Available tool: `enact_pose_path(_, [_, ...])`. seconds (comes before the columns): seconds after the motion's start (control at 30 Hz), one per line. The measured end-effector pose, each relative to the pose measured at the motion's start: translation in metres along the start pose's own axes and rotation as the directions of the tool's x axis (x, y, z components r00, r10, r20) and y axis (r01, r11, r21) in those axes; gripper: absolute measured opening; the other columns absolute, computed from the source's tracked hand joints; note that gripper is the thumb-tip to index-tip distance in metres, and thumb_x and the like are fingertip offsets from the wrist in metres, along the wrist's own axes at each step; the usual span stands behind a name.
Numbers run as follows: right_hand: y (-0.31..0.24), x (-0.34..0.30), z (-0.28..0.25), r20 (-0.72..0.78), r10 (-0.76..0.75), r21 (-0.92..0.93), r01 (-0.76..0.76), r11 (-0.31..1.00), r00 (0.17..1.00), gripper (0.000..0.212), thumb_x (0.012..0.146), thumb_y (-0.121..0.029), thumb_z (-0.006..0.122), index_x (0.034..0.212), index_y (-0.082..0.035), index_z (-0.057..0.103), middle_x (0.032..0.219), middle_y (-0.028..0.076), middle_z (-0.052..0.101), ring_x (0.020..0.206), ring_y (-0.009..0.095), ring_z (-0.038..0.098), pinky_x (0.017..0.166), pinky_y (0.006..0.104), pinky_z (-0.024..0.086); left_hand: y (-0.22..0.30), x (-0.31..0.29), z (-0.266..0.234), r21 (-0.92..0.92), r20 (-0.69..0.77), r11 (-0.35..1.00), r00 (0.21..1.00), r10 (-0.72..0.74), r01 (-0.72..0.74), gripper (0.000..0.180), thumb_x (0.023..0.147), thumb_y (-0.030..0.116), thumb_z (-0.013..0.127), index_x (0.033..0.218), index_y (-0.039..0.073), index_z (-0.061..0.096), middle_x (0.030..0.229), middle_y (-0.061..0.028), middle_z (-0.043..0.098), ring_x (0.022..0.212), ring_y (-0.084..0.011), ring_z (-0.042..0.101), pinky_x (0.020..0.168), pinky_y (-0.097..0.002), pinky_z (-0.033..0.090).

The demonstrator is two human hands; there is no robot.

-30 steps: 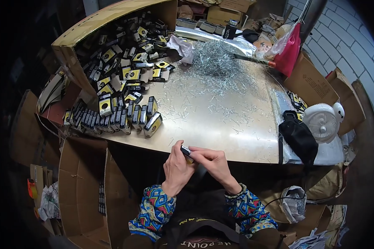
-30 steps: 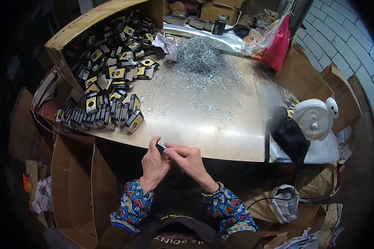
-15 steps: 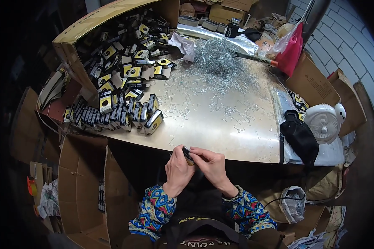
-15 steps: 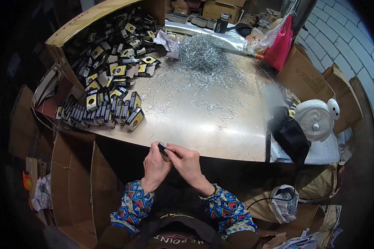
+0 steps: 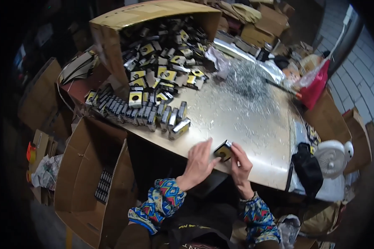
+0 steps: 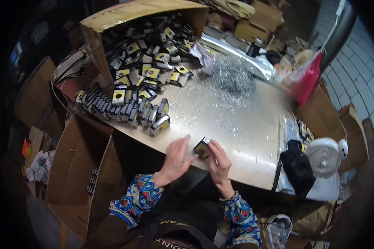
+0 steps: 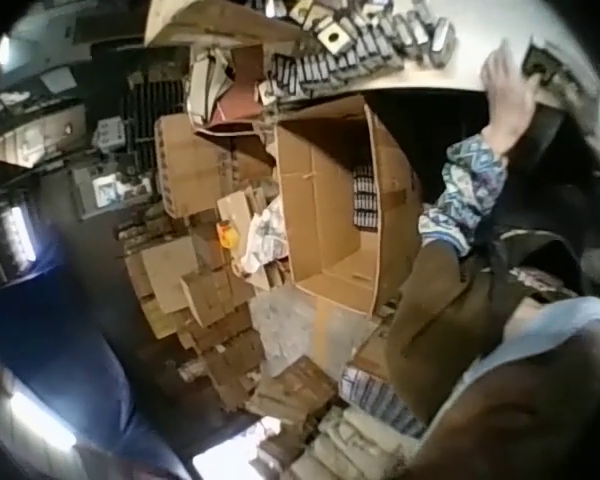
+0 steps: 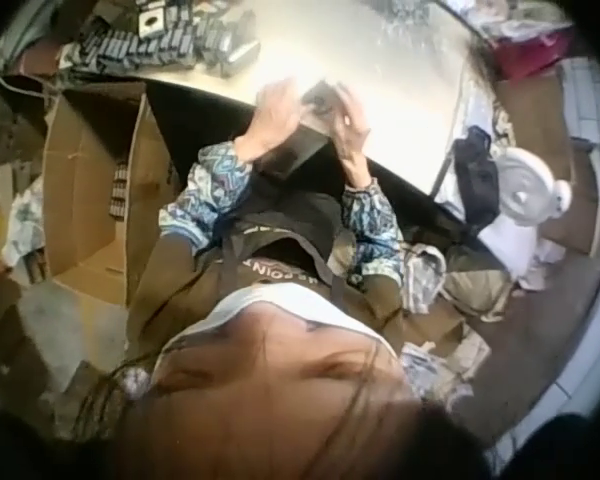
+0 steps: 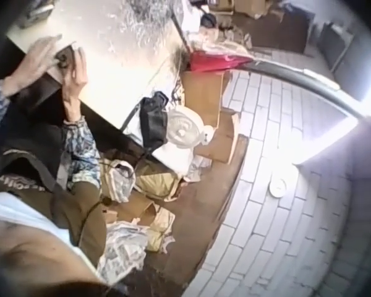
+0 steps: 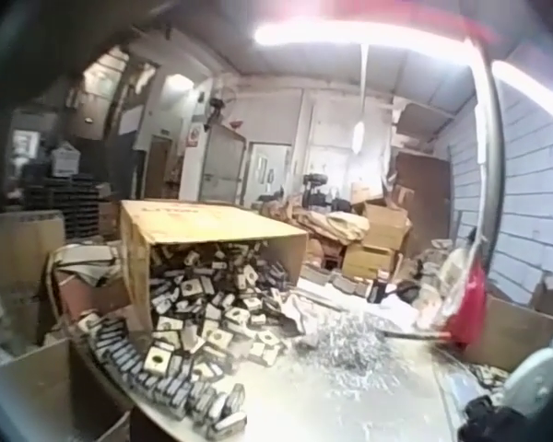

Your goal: Packing small product boxes into individual plastic bags and arranging them on a workbench.

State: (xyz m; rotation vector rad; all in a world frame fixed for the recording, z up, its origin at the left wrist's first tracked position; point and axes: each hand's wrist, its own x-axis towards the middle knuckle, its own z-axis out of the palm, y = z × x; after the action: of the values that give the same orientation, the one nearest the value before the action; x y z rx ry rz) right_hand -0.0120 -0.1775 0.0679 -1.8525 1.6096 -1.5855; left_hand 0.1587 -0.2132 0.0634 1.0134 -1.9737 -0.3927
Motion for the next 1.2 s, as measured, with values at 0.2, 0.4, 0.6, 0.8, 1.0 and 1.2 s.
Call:
enact_pose_path(0.2, [0.001,0.068,0.053,0.146,0.014,0.207,-0.045,0.977,0.989,0.027,0.094,-0.007,0.060,0.120,0.001,0.064,0.115,0.013,0.068,0.108,0.017,0.063,0.089,0.0269,0.049,-0.024,0.009,-0.018,0.181,-0.236,0.981,0.971,-0.027,0.072,0.049,0.079,0.016,0.071,0.123,0.002,0.057,0.099,-0.0117,0.061,0.096,-0.0305,0.056,0.092,-0.0446,0.039])
enact_pose_path(0.4, [0.036,0.159,0.145,0.410,0.267,0.344,-0.420,0.840,0.872,0.048,0.101,-0.036,0.051,0.124,0.005,0.061,0.121,0.011,0.065,0.108,0.014,0.058,0.095,0.0278,0.044,-0.047,0.030,-0.010,0.300,-0.391,0.936,0.919,-0.054,0.183,0.091,0.066,0.014,0.082,0.143,0.006,0.034,0.145,-0.0226,0.028,0.136,-0.0462,0.023,0.110,-0.0579,0.023])
enact_pose_path(0.6, [-0.002,0.157,0.151,0.712,0.226,0.309,-0.585,0.750,0.665,0.056,0.101,-0.044,0.048,0.126,0.004,0.060,0.124,0.018,0.063,0.116,0.020,0.058,0.100,0.0308,0.043,-0.054,0.033,-0.007,0.371,-0.359,0.859,0.908,-0.217,0.352,0.077,0.078,0.011,0.063,0.148,0.010,0.032,0.153,-0.0216,0.022,0.141,-0.0469,0.017,0.111,-0.0622,0.020])
enact_pose_path(0.8, [-0.012,0.193,0.163,0.905,0.054,0.207,-0.546,0.812,0.422,0.052,0.102,-0.043,0.045,0.134,-0.004,0.055,0.135,0.011,0.057,0.127,0.019,0.050,0.107,0.0308,0.038,-0.088,0.038,-0.043,0.291,-0.638,0.928,0.770,0.006,0.234,0.067,0.096,0.040,0.054,0.143,-0.002,0.031,0.151,-0.0267,0.021,0.140,-0.0484,0.018,0.111,-0.0599,0.017])
enact_pose_path(1.0, [0.020,0.185,0.124,0.690,0.240,-0.248,-0.089,0.965,0.683,0.042,0.099,-0.039,0.051,0.128,-0.010,0.061,0.132,0.015,0.058,0.122,0.031,0.055,0.106,0.0397,0.041,-0.150,0.097,-0.146,0.651,-0.381,0.578,0.870,-0.312,0.492,0.086,0.076,0.050,0.073,0.135,-0.004,0.041,0.113,-0.0208,0.061,0.109,-0.0326,0.054,0.104,-0.0514,0.030])
enact_pose_path(1.2, [0.089,0.110,0.039,0.538,0.096,-0.599,0.301,0.742,0.837,0.047,0.101,-0.037,0.042,0.139,-0.010,0.045,0.145,0.017,0.043,0.136,0.039,0.036,0.110,0.0568,0.028,-0.136,0.118,-0.169,0.627,-0.230,0.628,0.879,-0.418,0.462,0.039,0.082,0.029,0.065,0.106,-0.001,0.058,0.100,-0.0213,0.064,0.096,-0.0386,0.062,0.082,-0.0496,0.050])
